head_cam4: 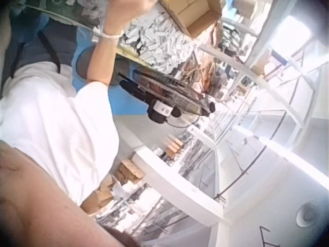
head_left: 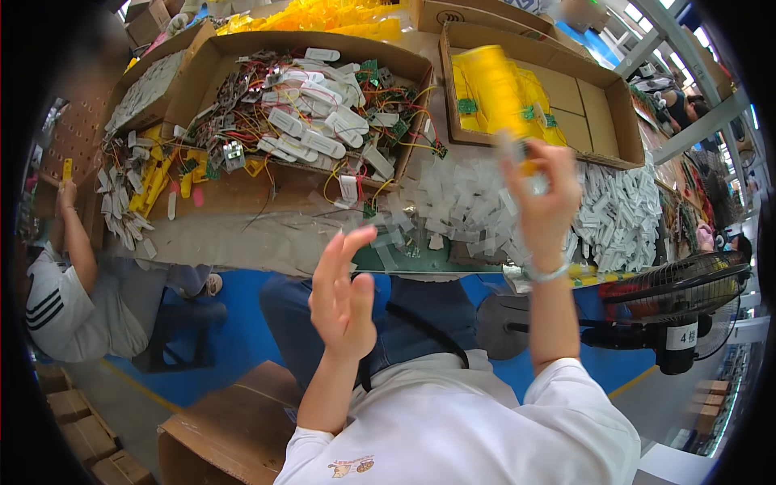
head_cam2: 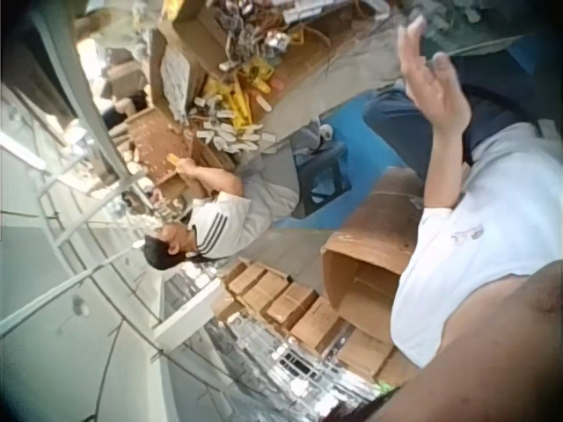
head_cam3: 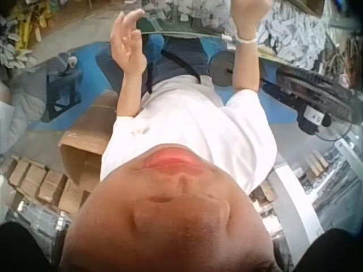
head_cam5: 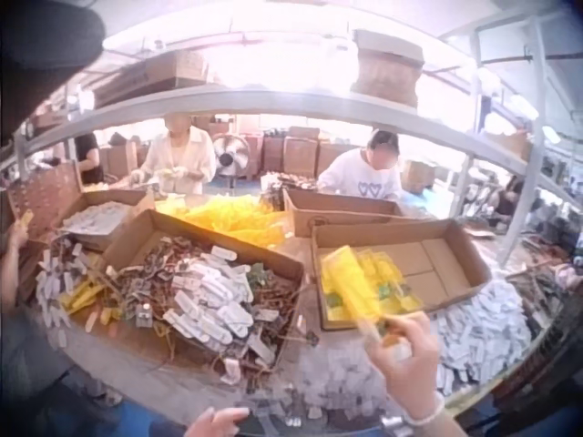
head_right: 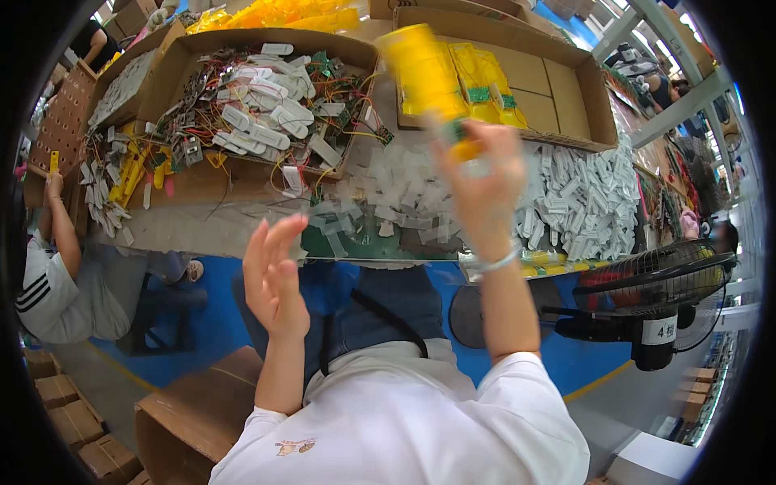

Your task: Assembling PCB boards and wiring into yellow plastic housings and attaching white covers on a factory assembly line.

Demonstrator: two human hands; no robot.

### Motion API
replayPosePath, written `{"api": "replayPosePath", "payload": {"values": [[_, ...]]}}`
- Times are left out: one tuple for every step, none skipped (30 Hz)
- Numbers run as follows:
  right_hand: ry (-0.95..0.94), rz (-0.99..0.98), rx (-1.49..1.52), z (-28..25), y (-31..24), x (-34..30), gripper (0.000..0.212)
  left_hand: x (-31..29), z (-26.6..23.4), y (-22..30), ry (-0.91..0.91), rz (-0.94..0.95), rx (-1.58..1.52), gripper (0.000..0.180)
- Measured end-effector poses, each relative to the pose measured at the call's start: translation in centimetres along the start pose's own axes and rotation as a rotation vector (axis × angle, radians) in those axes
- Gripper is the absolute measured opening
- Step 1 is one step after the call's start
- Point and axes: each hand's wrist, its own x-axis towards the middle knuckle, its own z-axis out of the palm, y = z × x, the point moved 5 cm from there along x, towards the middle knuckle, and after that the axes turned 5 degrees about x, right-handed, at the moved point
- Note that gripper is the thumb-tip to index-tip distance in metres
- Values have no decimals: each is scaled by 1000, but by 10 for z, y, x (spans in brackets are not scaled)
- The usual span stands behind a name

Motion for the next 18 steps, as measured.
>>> {"api": "replayPosePath", "payload": {"values": [[20,96,-46,-13,29,12,29,-9,-16,-2,1,-45,105,45],[54,163,-105,-28,60,25,32,-16,-32,-4,12,-83,222,39],[93,145,-208,-41,86,37,35,-22,-46,-5,37,-56,248,39],[68,107,-373,-52,115,49,37,-29,-63,-14,99,-180,278,34],[46,68,-546,-65,140,57,39,-35,-77,-24,163,-306,295,31],[-36,157,-637,-71,164,63,40,-36,-87,-30,231,-323,308,27],[-121,247,-729,-75,182,67,41,-41,-100,-37,260,-302,325,27],[-201,356,-730,-77,206,66,42,-54,-117,-50,327,-370,324,26],[-281,465,-734,-72,221,63,43,-66,-133,-64,392,-436,316,24],[-277,444,-708,-63,216,65,43,-82,-151,-75,445,-491,341,22],[-308,369,-666,-53,203,68,42,-95,-165,-83,466,-470,343,22],[-337,297,-630,-47,194,69,41,-112,-179,-93,478,-523,401,22],[-368,260,-484,-42,199,69,39,-127,-190,-103,486,-581,453,22],[-442,351,-412,-37,199,70,39,-140,-198,-111,497,-569,449,22],[-519,440,-338,-33,195,72,39,-153,-205,-121,485,-603,544,21],[-515,428,-333,-34,185,77,39,-162,-210,-126,472,-640,640,19],[-575,463,-388,-37,175,80,37,-166,-212,-128,480,-633,636,19],[-635,499,-445,-36,167,83,35,-169,-213,-130,447,-641,735,19]]}}
